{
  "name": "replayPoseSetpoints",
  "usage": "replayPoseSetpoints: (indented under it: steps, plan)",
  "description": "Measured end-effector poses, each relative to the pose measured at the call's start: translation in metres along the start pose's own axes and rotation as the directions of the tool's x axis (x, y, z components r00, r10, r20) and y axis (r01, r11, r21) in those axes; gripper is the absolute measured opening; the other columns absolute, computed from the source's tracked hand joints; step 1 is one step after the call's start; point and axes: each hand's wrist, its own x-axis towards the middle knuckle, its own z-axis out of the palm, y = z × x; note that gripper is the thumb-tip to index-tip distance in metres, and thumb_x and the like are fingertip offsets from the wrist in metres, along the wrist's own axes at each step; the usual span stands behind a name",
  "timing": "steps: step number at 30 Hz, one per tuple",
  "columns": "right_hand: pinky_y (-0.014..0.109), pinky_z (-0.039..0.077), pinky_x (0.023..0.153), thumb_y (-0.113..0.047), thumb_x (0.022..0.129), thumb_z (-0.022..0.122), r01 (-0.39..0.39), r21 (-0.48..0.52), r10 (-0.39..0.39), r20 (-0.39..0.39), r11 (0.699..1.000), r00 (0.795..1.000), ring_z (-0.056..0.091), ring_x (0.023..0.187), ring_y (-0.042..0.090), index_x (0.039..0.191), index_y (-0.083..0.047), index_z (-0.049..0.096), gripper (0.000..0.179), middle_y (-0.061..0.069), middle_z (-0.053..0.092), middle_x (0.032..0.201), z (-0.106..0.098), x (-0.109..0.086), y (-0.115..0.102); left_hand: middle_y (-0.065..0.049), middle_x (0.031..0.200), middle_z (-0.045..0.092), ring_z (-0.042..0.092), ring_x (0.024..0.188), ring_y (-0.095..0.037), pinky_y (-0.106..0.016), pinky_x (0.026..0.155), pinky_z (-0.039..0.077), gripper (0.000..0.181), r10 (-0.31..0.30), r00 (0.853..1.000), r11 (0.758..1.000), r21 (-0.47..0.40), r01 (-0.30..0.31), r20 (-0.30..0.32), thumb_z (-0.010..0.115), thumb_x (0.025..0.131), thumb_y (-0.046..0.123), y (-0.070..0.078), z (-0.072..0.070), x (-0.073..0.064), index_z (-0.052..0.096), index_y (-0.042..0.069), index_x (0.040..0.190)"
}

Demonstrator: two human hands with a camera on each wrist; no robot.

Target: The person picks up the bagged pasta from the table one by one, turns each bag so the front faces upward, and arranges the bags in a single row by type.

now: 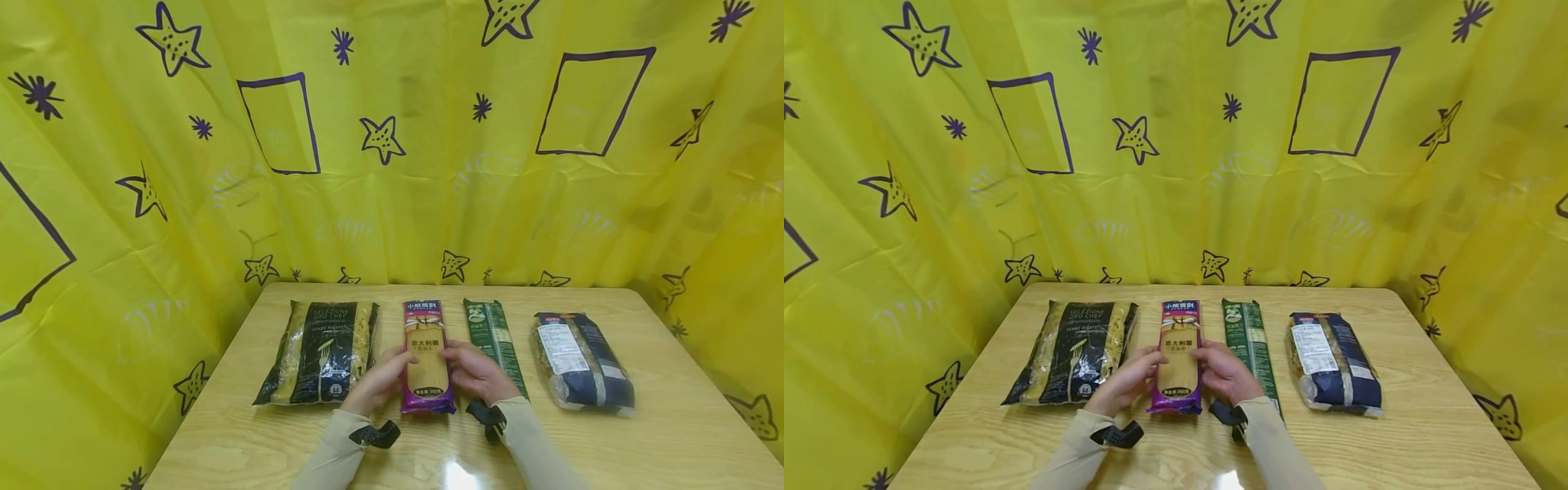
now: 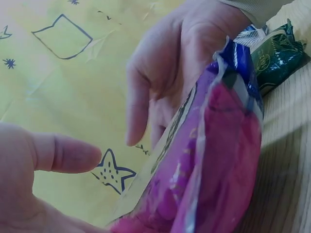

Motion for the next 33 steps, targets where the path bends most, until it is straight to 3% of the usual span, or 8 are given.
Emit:
replayPoseSetpoints:
  steps: [6, 12, 16, 20, 27, 29, 33]
  plan:
    - [0.045, 0.047, 0.115, -0.009, 0.109, 0.039, 0.012, 0.029, -0.010, -0.043, 1.000, 0.999, 0.060, 0.118, 0.020, 0.156, 0.013, 0.020, 0.056, 0.013, 0.057, 0.133, 0.002, 0.001, -0.001, -0.028, 0.136, 0.059, 0.064, 0.116, -0.029, -0.048, 0.104, 0.056, 0.057, 0.017, 1.000, 0.999, 0.034, -0.017, -0.017, 0.051, 0.095, 0.013, 0.001, 0.001, 0.000, 0.040, -0.014, 0.145]
    - [0.048, 0.042, 0.120, -0.011, 0.109, 0.043, 0.030, 0.078, -0.022, -0.102, 0.996, 0.995, 0.058, 0.122, 0.022, 0.157, 0.012, 0.022, 0.057, 0.015, 0.057, 0.139, 0.006, 0.001, -0.001, -0.032, 0.145, 0.052, 0.057, 0.131, -0.041, -0.053, 0.112, 0.050, 0.069, 0.028, 0.999, 0.999, 0.029, -0.027, -0.040, 0.051, 0.094, 0.011, 0.002, 0.002, 0.001, 0.028, -0.017, 0.152]
    - [0.047, 0.040, 0.120, -0.013, 0.110, 0.042, 0.025, 0.079, -0.014, -0.137, 0.997, 0.991, 0.053, 0.126, 0.023, 0.158, 0.010, 0.019, 0.059, 0.018, 0.049, 0.145, 0.009, 0.002, 0.001, -0.032, 0.144, 0.053, 0.058, 0.129, -0.039, -0.051, 0.113, 0.049, 0.067, 0.046, 0.998, 0.999, 0.030, -0.045, -0.045, 0.051, 0.094, 0.011, 0.001, 0.002, 0.001, 0.030, -0.017, 0.151]
    - [0.037, 0.043, 0.109, -0.014, 0.110, 0.040, 0.017, 0.055, -0.008, -0.151, 0.998, 0.988, 0.051, 0.119, 0.020, 0.158, 0.011, 0.019, 0.058, 0.012, 0.051, 0.136, 0.010, 0.003, 0.003, -0.031, 0.139, 0.057, 0.061, 0.123, -0.033, -0.048, 0.113, 0.049, 0.061, 0.073, 0.995, 0.996, 0.055, -0.069, -0.066, 0.051, 0.094, 0.011, 0.001, 0.001, 0.001, 0.038, -0.016, 0.147]
    - [0.025, 0.045, 0.094, -0.012, 0.110, 0.039, 0.041, 0.064, -0.035, -0.095, 0.997, 0.995, 0.048, 0.102, 0.012, 0.148, 0.009, 0.034, 0.043, 0.000, 0.055, 0.114, 0.010, 0.003, 0.004, -0.026, 0.132, 0.061, 0.062, 0.113, -0.026, -0.041, 0.104, 0.053, 0.058, 0.062, 0.991, 0.997, 0.057, -0.055, -0.119, 0.052, 0.092, 0.012, 0.001, 0.001, 0.001, 0.042, -0.013, 0.144]
    - [0.025, 0.045, 0.094, -0.012, 0.110, 0.039, 0.046, 0.074, -0.040, -0.087, 0.996, 0.995, 0.048, 0.103, 0.013, 0.144, 0.007, 0.038, 0.039, 0.000, 0.055, 0.115, 0.009, 0.003, 0.004, -0.025, 0.133, 0.060, 0.062, 0.111, -0.025, -0.039, 0.101, 0.053, 0.057, 0.063, 0.991, 0.997, 0.049, -0.057, -0.120, 0.052, 0.092, 0.011, 0.001, 0.001, 0.001, 0.042, -0.012, 0.144]
    - [0.028, 0.047, 0.102, -0.012, 0.110, 0.040, 0.062, 0.087, -0.055, -0.089, 0.994, 0.995, 0.052, 0.114, 0.016, 0.149, 0.007, 0.036, 0.044, 0.005, 0.056, 0.129, 0.009, 0.004, 0.004, -0.029, 0.144, 0.051, 0.056, 0.126, -0.034, -0.046, 0.112, 0.047, 0.068, 0.063, 0.990, 0.997, 0.040, -0.059, -0.126, 0.052, 0.091, 0.011, 0.002, 0.002, 0.002, 0.032, -0.013, 0.151]
